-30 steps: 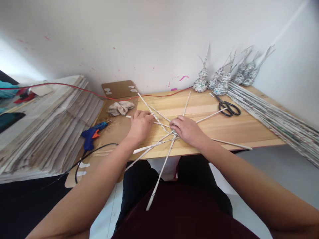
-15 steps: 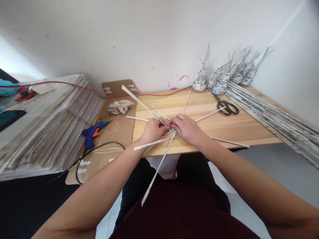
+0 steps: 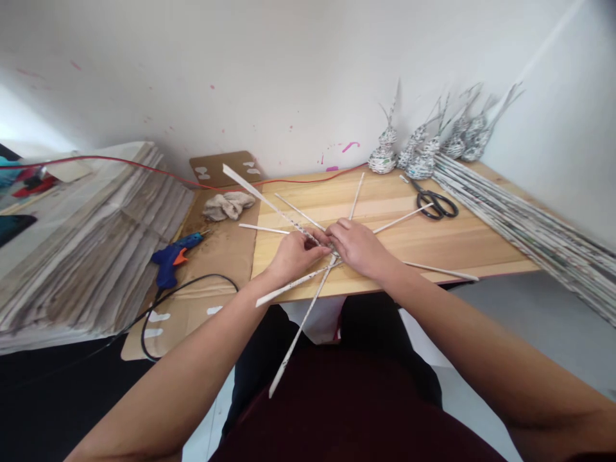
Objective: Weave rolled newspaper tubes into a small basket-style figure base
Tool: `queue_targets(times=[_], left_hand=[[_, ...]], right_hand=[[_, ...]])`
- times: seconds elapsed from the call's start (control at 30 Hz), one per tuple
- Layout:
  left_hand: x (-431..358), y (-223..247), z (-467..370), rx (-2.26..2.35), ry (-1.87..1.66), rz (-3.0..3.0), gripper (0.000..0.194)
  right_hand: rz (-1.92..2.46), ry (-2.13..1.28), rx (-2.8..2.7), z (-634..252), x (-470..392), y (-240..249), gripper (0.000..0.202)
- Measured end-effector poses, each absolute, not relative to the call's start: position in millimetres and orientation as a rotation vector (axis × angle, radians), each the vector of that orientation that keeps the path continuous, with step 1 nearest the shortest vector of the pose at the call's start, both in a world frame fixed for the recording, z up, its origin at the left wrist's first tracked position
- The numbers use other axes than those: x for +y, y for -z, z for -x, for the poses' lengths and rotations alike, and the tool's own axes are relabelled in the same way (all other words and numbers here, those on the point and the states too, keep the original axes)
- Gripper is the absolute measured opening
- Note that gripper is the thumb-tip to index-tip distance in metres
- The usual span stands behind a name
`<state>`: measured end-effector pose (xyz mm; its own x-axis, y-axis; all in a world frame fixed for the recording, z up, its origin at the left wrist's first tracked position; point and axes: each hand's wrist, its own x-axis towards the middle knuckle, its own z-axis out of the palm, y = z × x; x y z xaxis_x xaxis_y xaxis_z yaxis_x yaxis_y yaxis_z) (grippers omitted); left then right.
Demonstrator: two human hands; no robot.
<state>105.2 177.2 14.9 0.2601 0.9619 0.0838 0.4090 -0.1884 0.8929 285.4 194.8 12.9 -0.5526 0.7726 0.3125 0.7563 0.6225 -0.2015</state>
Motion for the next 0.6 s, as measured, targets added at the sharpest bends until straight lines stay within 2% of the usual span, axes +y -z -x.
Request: queue_targets(times=[0.13, 0.3, 0.43, 0.6], left_hand=[[170.9, -20.0, -104.3, 1.271, -0.815, -2.032, 0.005], [171.4, -20.7, -105.1, 1.245, -0.769, -2.309, 0.012], [172.4, -24.2, -108.0, 1.317, -0.707, -2.365, 0.017], [173.0, -21.6, -112.4, 1.405, -0.773, -2.370, 0.014]], right_hand=[[1.214, -0.081, -2.471, -285.0, 193.4, -15.3, 0.024], [1.201, -0.087, -2.475, -284.6, 194.5, -15.2, 0.024], [1.219, -0.042, -2.479, -283.8, 197.8, -10.4, 0.020], [1.232, -0.009, -2.499, -282.9, 198.5, -9.5, 0.019]])
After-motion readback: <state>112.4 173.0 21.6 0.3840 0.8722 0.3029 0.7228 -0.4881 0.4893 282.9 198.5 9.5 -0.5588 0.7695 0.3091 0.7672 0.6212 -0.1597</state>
